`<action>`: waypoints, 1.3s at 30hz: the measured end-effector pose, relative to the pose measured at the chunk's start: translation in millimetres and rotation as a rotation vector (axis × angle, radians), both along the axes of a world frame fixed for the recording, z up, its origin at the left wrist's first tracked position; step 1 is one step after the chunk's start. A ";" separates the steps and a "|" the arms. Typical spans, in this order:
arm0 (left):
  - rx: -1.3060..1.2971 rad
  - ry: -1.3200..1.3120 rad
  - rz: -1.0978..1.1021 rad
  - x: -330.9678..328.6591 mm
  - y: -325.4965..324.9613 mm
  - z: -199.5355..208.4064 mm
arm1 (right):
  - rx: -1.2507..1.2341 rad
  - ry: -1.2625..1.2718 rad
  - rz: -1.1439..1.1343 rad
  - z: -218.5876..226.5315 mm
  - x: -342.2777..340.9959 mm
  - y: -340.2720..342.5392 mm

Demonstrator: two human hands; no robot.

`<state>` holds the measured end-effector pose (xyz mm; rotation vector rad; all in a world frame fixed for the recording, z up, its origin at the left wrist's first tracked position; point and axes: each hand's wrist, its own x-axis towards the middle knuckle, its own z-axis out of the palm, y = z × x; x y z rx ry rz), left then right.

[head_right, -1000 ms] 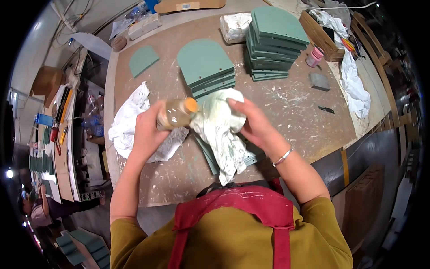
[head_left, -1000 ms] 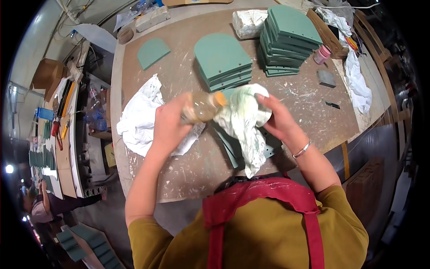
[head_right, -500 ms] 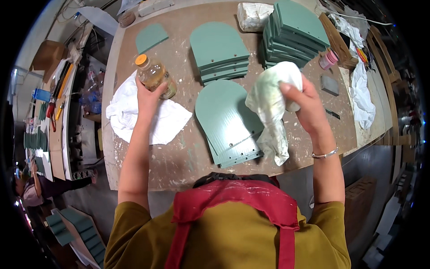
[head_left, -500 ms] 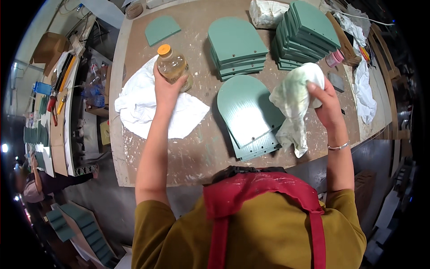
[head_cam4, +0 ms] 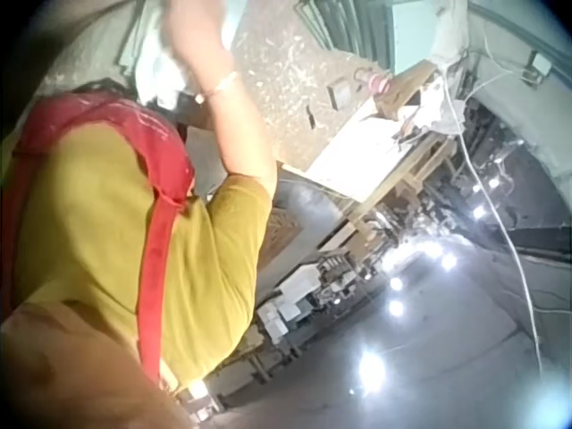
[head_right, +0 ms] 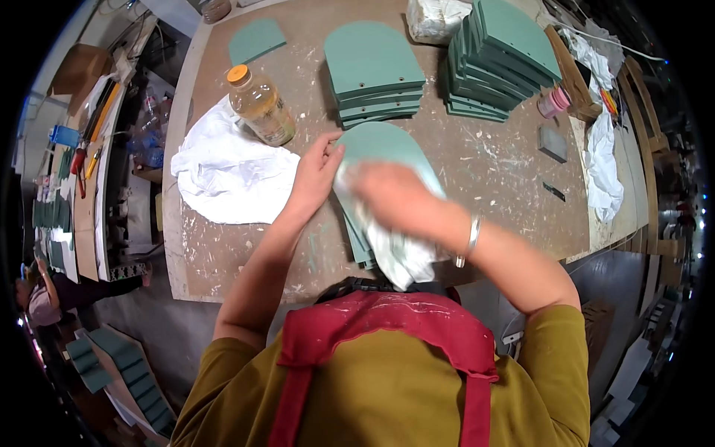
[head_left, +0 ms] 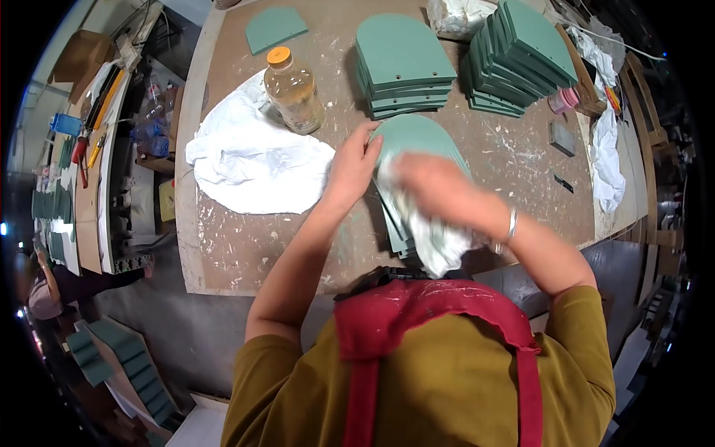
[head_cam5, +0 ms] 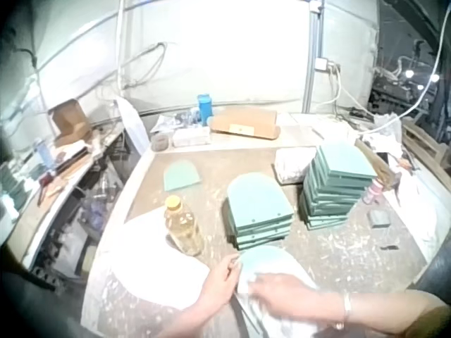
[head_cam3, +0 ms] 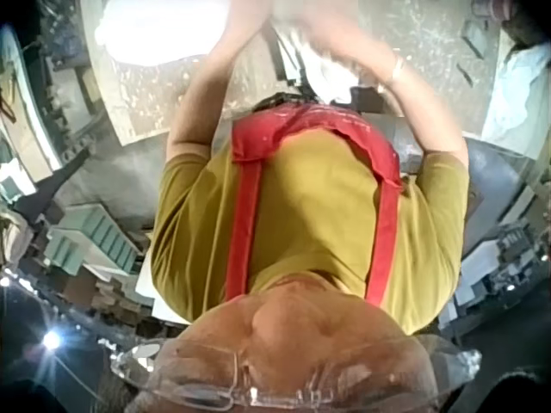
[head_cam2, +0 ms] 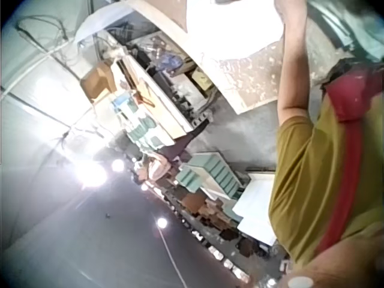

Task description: The person wipes green wooden panels using a cloth dampened with a liquid from a plastic bottle, then uses a small sanding block to smooth the edges and corners of the panels.

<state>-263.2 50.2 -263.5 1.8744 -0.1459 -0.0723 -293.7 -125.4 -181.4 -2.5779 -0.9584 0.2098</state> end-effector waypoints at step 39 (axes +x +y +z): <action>-0.115 -0.001 0.158 -16.1 -17.3 -1.7 | 0.131 -0.369 -0.233 -18.3 11.0 -9.2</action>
